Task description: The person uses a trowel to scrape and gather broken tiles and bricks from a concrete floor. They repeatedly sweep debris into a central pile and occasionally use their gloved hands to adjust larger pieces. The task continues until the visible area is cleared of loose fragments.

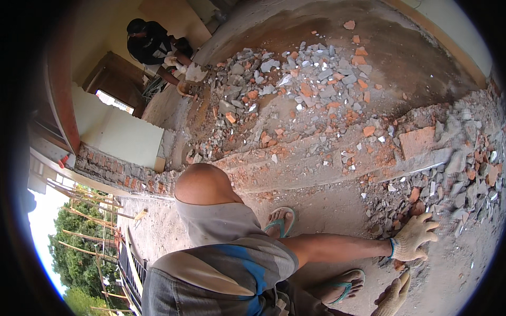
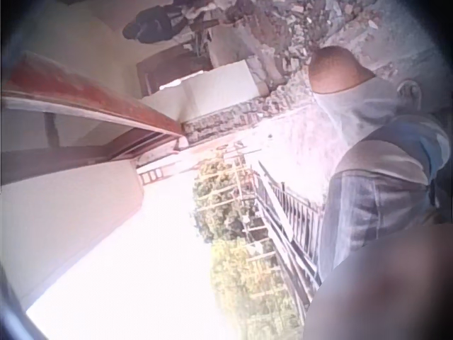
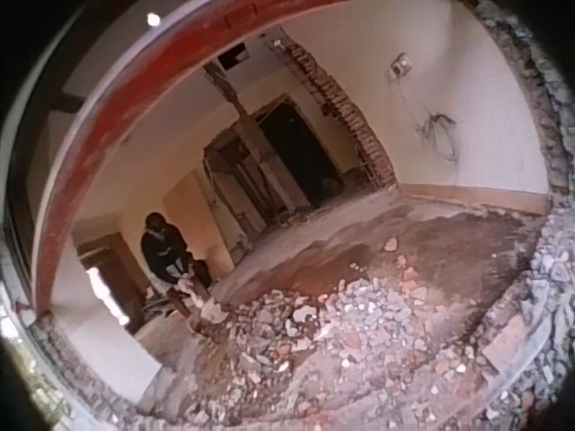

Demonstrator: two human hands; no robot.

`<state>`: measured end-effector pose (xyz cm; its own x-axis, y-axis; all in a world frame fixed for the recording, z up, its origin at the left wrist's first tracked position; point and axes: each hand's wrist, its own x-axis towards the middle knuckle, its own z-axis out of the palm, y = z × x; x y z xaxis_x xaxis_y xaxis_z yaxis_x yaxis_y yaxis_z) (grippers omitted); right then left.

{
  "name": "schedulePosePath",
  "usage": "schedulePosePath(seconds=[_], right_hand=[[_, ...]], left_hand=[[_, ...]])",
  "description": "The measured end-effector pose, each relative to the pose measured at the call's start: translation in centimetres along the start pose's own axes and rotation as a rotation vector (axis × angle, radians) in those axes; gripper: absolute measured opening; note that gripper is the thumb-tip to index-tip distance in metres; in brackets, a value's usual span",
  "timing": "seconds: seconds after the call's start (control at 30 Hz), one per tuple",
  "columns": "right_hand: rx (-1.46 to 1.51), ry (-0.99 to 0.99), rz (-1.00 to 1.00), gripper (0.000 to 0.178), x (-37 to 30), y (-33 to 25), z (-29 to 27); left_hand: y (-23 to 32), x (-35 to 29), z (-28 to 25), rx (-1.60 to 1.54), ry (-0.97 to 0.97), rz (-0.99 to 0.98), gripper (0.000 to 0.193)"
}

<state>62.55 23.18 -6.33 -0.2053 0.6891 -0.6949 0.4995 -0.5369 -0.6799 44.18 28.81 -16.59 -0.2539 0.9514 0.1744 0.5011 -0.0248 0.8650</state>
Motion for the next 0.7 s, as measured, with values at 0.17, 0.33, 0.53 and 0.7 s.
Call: schedulePosePath(seconds=[0.17,0.33,0.53,0.7], right_hand=[[0.034,-0.058,-0.135,0.064,0.4,-4.2,2.7],[-0.115,-0.220,-0.440,0.063,3.2,-13.2,7.6],[-0.509,-0.097,-1.219,0.052,7.6,-30.7,19.7],[-0.317,-0.008,-1.398,0.062,10.3,-27.4,15.8]], left_hand=[[0.8,1.4,-5.2,0.001,0.264,-0.068,0.056],[-1.4,5.5,-16.4,0.148,0.488,-0.101,0.048],[-1.5,14.7,-44.0,0.746,0.992,-0.041,0.084],[-1.6,10.5,-46.7,0.211,0.736,0.241,0.072]])
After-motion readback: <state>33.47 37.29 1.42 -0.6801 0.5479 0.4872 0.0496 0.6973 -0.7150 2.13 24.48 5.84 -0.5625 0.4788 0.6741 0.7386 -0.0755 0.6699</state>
